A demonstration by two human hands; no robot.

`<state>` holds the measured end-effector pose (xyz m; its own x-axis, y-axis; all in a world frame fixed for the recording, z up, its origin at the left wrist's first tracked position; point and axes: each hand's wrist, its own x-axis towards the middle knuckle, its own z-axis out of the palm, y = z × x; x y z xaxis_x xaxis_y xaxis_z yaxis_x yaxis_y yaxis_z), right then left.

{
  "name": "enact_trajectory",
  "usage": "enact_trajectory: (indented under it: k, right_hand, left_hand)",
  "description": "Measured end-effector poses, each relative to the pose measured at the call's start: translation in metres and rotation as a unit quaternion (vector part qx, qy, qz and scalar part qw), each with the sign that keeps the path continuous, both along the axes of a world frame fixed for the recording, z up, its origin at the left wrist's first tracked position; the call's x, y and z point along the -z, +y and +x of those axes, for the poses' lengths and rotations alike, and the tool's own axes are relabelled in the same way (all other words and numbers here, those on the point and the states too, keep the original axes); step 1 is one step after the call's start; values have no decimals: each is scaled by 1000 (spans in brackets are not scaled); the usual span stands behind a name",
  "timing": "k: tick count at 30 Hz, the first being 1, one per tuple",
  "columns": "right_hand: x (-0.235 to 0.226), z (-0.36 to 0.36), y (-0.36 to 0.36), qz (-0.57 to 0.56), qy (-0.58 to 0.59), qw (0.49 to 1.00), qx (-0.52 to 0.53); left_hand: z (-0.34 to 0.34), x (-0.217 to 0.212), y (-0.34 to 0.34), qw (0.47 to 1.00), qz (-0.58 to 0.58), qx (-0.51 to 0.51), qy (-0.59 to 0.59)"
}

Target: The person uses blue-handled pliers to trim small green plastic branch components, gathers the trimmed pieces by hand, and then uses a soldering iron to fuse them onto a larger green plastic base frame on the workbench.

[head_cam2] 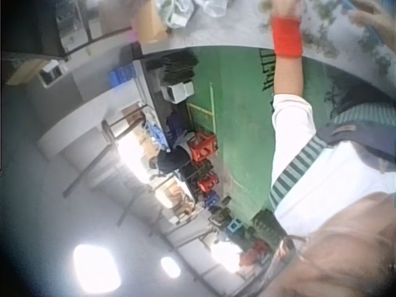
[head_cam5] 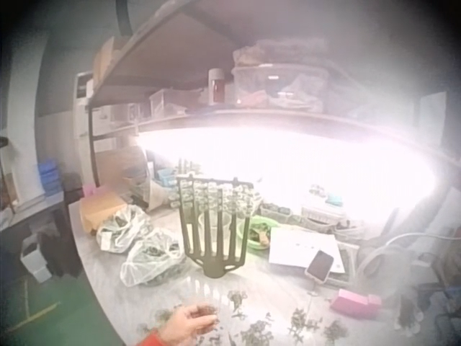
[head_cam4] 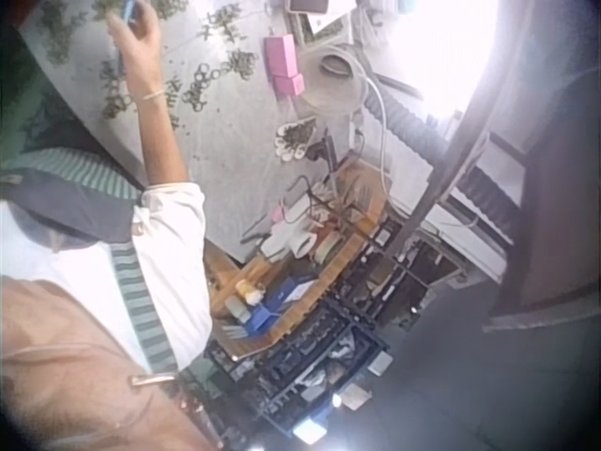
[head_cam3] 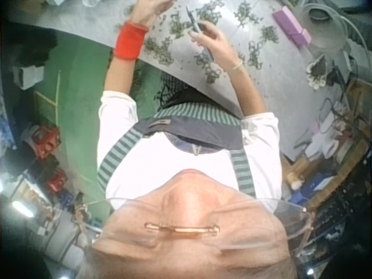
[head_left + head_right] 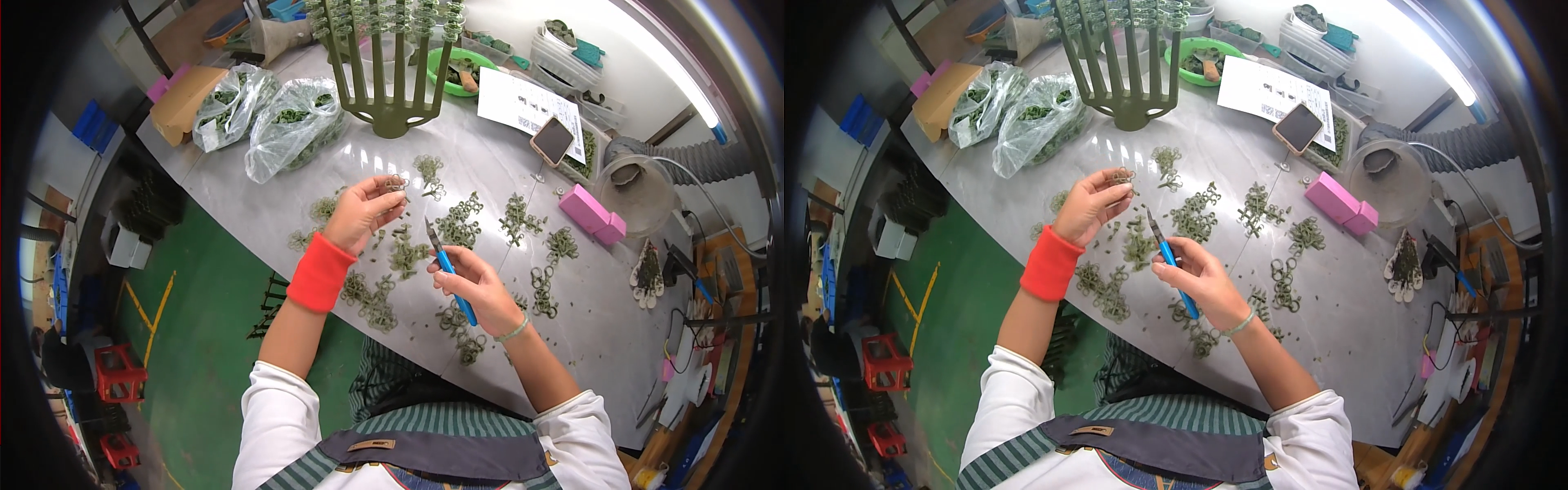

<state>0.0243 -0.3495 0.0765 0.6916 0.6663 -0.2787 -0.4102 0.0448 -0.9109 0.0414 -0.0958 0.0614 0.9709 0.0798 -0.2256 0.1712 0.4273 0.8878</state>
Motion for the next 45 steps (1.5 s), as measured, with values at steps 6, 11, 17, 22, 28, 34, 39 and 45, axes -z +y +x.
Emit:
enact_trajectory:
  k: [6, 11, 17, 22, 28, 34, 39, 45]
  right_hand:
    - [-9, -7, 9, 14, -29, 999, 18]
    - [-13, -10, 14, 17, -36, 999, 9]
    - [-16, -9, 15, 9, -48, 999, -7]
    - [-9, -9, 14, 21, -52, 998, -14]
    - [-7, -8, 14, 19, -37, 999, -34]
    - [-1, -10, 11, 17, -17, 999, -24]
    - [1, -7, 4, 4, -16, 1000, -8]
    - [-4, -2, -10, -11, -15, 1000, 13]
  left_hand:
    - [-32, -13, -26, 991, -123, -38, -30]
    - [-44, -16, -33, 983, -174, -52, -34]
    - [-49, -21, -36, 983, -169, -55, -39]
    - [-53, -24, -35, 987, -146, -58, -36]
    - [-60, -18, -23, 994, -102, -40, -25]
    - [-48, 12, 24, 940, 326, -60, -82]
    - [-7, 24, 15, 789, 579, -98, -181]
    - [62, 46, -37, 753, 629, 17, -193]
